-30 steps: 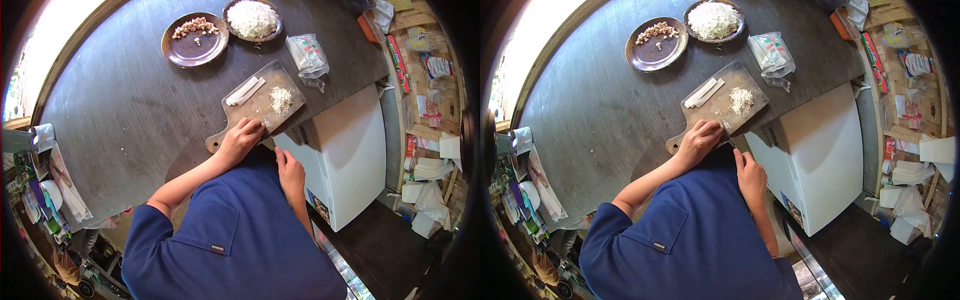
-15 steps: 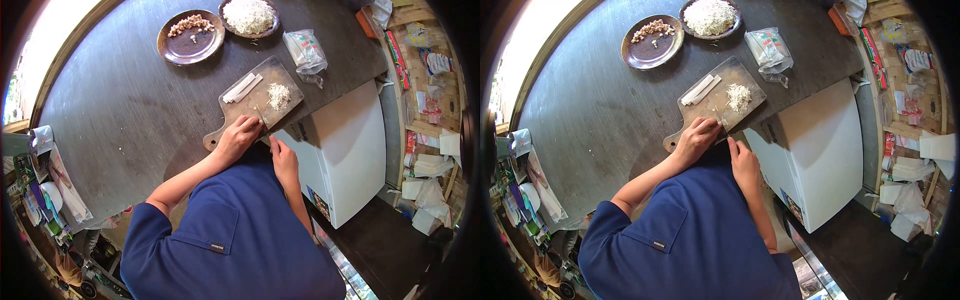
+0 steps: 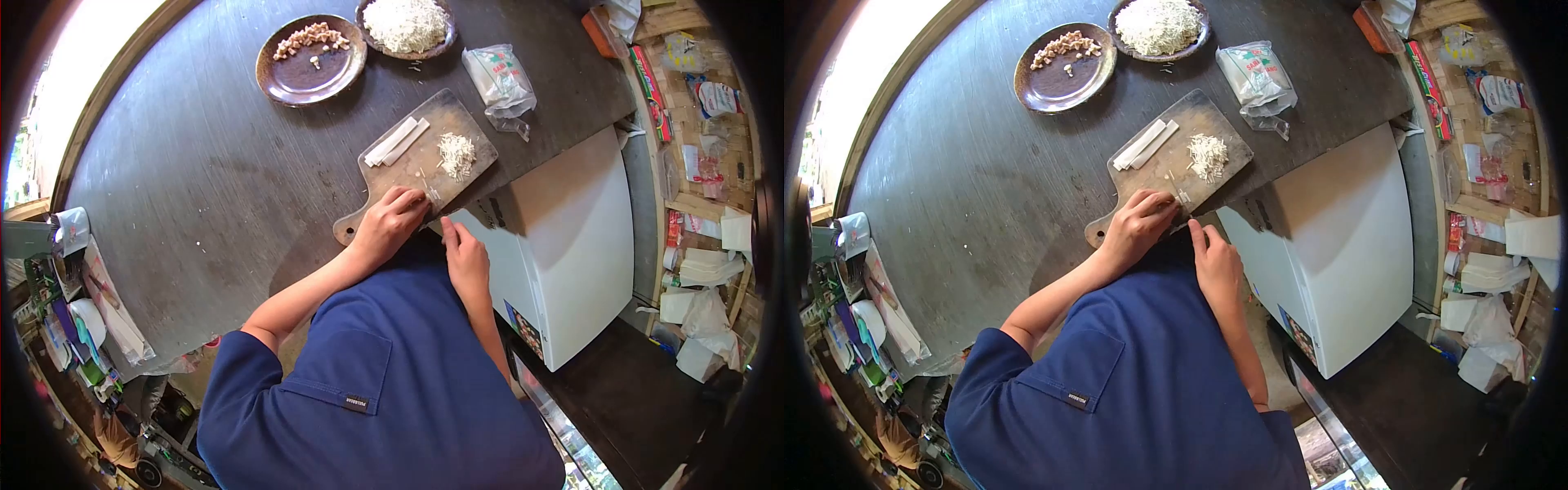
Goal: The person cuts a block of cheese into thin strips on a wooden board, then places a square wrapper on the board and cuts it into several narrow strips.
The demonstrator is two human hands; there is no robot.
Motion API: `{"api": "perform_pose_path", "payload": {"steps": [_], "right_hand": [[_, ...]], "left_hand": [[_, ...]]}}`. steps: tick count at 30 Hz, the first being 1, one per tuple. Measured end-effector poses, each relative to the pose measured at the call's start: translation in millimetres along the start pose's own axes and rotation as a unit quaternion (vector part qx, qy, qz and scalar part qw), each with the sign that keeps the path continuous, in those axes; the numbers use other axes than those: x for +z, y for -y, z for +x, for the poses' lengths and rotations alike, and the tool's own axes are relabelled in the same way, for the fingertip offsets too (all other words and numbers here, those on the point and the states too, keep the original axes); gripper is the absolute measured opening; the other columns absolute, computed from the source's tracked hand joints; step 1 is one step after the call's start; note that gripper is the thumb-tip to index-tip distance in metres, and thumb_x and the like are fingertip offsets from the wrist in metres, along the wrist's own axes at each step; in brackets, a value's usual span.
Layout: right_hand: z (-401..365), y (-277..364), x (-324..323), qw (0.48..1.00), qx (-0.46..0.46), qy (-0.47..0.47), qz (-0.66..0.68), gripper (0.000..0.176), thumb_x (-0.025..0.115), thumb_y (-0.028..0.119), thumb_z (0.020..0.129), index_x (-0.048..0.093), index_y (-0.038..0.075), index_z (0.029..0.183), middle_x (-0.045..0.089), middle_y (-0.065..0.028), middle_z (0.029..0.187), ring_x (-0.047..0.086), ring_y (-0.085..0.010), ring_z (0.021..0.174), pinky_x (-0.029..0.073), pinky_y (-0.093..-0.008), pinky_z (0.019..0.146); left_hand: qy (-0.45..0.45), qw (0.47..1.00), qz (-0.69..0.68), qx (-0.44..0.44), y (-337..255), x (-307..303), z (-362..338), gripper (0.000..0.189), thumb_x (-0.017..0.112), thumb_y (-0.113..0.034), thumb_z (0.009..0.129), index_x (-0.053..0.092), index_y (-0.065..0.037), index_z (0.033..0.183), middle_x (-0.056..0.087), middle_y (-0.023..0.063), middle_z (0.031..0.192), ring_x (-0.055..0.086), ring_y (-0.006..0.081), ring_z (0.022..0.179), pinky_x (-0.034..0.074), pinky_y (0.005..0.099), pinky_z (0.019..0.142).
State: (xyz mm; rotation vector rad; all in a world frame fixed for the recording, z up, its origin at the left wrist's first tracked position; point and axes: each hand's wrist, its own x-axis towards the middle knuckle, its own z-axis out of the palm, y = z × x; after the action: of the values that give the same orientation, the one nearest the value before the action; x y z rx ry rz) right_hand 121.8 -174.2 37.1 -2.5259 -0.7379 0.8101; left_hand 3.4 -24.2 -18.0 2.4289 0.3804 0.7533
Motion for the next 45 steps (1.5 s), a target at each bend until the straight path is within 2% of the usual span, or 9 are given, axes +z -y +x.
{"api": "perform_pose_path", "payload": {"steps": [2, 6, 11, 17, 24, 25, 27, 36, 45], "right_hand": [[-5.2, -1.1, -7.2, 1.000, 0.004, 0.005, 0.019, 0.063, 0.047, 0.056, 0.113, 0.068, 0.001, 0.092, 0.069, -0.0227, 0.076, 0.069, -0.0478, 0.079, 0.050, -0.0527, 0.070], [-19.5, -7.8, -16.3, 1.000, 0.023, 0.016, -0.009, 0.064, 0.047, 0.058, 0.113, 0.068, 0.001, 0.094, 0.070, -0.0216, 0.077, 0.069, -0.0482, 0.079, 0.051, -0.0522, 0.071], [-24.0, -10.2, -13.0, 0.998, 0.040, 0.019, -0.038, 0.064, 0.046, 0.060, 0.112, 0.069, 0.002, 0.098, 0.073, -0.0217, 0.082, 0.071, -0.0486, 0.085, 0.053, -0.0525, 0.075], [-27.7, -0.4, -16.9, 0.998, 0.044, 0.026, -0.038, 0.063, 0.046, 0.060, 0.112, 0.070, 0.003, 0.101, 0.073, -0.0264, 0.086, 0.069, -0.0525, 0.090, 0.054, -0.0557, 0.077], [-21.7, -0.9, -17.0, 0.998, 0.036, 0.039, -0.036, 0.062, 0.048, 0.060, 0.111, 0.070, 0.002, 0.102, 0.070, -0.0318, 0.085, 0.066, -0.0563, 0.090, 0.052, -0.0589, 0.075], [-15.9, -2.8, -13.0, 0.998, 0.038, 0.039, -0.033, 0.062, 0.048, 0.060, 0.111, 0.070, 0.002, 0.102, 0.070, -0.0318, 0.085, 0.066, -0.0563, 0.090, 0.052, -0.0589, 0.075], [-5.8, -6.4, -3.2, 0.999, -0.031, -0.004, -0.020, 0.061, 0.047, 0.060, 0.111, 0.071, 0.006, 0.100, 0.071, -0.0279, 0.077, 0.070, -0.0522, 0.080, 0.053, -0.0600, 0.067], [-25.6, -5.3, -7.8, 0.997, 0.003, -0.008, -0.074, 0.058, 0.046, 0.059, 0.112, 0.070, 0.007, 0.100, 0.071, -0.0281, 0.078, 0.070, -0.0522, 0.080, 0.053, -0.0602, 0.067], [-19.8, 1.4, -13.2, 0.999, -0.014, 0.006, -0.048, 0.059, 0.046, 0.059, 0.112, 0.069, 0.006, 0.100, 0.070, -0.0291, 0.077, 0.070, -0.0530, 0.079, 0.052, -0.0611, 0.066]], "left_hand": [[-0.043, 0.996, -0.076, -0.031, -1.8, -2.0, 0.9, 0.030, 0.082, -0.005, 0.086, 0.078, -0.002, 0.115, 0.071, 0.0074, 0.114, 0.070, 0.0257, 0.104, 0.060, 0.0384, 0.090], [-0.051, 0.994, -0.083, -0.058, -5.1, -6.2, -1.8, 0.030, 0.083, -0.005, 0.086, 0.077, -0.003, 0.116, 0.071, 0.0076, 0.111, 0.070, 0.0266, 0.103, 0.060, 0.0397, 0.091], [0.027, 1.000, 0.008, 0.007, -2.1, -5.2, -2.8, 0.035, 0.079, -0.004, 0.086, 0.073, 0.000, 0.120, 0.067, 0.0105, 0.117, 0.068, 0.0278, 0.108, 0.059, 0.0386, 0.094], [0.095, 0.995, 0.029, 0.016, -0.4, -11.2, -0.5, 0.040, 0.074, -0.004, 0.083, 0.072, 0.003, 0.123, 0.064, 0.0117, 0.122, 0.066, 0.0281, 0.111, 0.059, 0.0375, 0.095], [0.104, 0.992, 0.057, 0.049, 2.0, -13.2, 1.0, 0.046, 0.073, -0.004, 0.081, 0.072, 0.004, 0.126, 0.064, 0.0121, 0.123, 0.066, 0.0276, 0.113, 0.059, 0.0360, 0.096], [0.099, 0.993, 0.055, 0.042, 1.7, -12.0, 0.7, 0.046, 0.073, -0.004, 0.081, 0.072, 0.004, 0.126, 0.065, 0.0119, 0.123, 0.066, 0.0274, 0.113, 0.059, 0.0358, 0.096], [0.097, 0.993, 0.053, 0.041, 1.0, -10.2, -2.0, 0.046, 0.073, -0.003, 0.081, 0.073, 0.004, 0.126, 0.065, 0.0117, 0.123, 0.066, 0.0271, 0.113, 0.059, 0.0356, 0.096], [0.071, 0.996, 0.044, 0.033, -0.1, -8.5, -0.6, 0.038, 0.074, -0.004, 0.083, 0.074, 0.003, 0.121, 0.066, 0.0095, 0.119, 0.066, 0.0258, 0.112, 0.059, 0.0356, 0.095], [0.047, 0.998, 0.026, 0.021, 4.6, -5.0, -3.6, 0.034, 0.075, -0.003, 0.083, 0.076, 0.001, 0.117, 0.068, 0.0092, 0.118, 0.067, 0.0264, 0.110, 0.059, 0.0352, 0.094]]}}
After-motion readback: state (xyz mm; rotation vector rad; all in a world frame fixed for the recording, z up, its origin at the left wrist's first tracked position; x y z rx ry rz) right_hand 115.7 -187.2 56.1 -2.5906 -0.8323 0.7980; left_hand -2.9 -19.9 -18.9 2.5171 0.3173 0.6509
